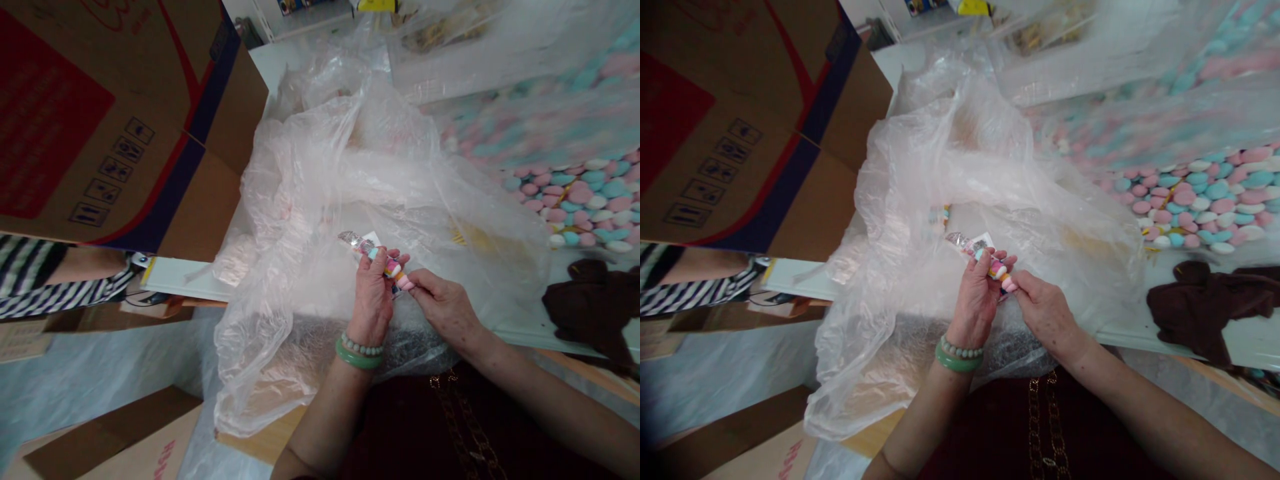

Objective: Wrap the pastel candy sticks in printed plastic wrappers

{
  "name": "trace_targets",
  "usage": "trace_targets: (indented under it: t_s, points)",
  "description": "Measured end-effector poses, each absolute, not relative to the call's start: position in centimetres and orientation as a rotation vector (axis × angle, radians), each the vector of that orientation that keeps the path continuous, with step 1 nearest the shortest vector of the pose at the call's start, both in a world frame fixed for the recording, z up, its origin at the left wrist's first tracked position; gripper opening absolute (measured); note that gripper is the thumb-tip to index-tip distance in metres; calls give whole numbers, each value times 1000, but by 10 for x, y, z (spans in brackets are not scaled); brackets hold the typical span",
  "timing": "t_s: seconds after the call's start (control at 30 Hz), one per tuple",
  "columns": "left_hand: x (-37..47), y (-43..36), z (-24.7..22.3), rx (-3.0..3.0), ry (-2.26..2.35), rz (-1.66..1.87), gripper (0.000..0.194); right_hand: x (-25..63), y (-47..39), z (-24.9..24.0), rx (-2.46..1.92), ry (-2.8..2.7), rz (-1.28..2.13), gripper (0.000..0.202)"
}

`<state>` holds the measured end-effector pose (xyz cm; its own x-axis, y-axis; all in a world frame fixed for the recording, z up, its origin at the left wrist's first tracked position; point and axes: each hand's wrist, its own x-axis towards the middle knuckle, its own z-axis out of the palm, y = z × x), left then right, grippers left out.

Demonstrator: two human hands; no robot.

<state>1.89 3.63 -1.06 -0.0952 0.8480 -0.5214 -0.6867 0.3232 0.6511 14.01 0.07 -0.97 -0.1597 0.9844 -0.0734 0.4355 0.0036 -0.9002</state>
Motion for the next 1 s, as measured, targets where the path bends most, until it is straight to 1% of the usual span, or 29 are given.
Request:
trace_targets:
  t_s: [0.1,0.27,0.43,0.57,0.67,0.8,1.0]
  points:
    - [22,33,-9,252,1033,1310,24,138,3,-11,-1471,-1708,1073,17]
    - [24,31,-9,237,1041,1303,24,134,10,-12,-1438,-1628,1075,14]
    - [7,40,-7,154,919,1224,27,133,10,-11,-1425,-1726,966,17]
    - [-5,48,-6,78,912,1290,21,132,9,-12,-1437,-1758,982,17]
    - [-5,50,-8,93,931,1294,17,132,9,-13,-1443,-1792,975,25]
    - [0,50,-12,88,968,1302,17,135,8,-16,-1381,-1931,916,34]
    - [6,47,-7,188,982,1287,21,138,4,-14,-1523,-2243,669,45]
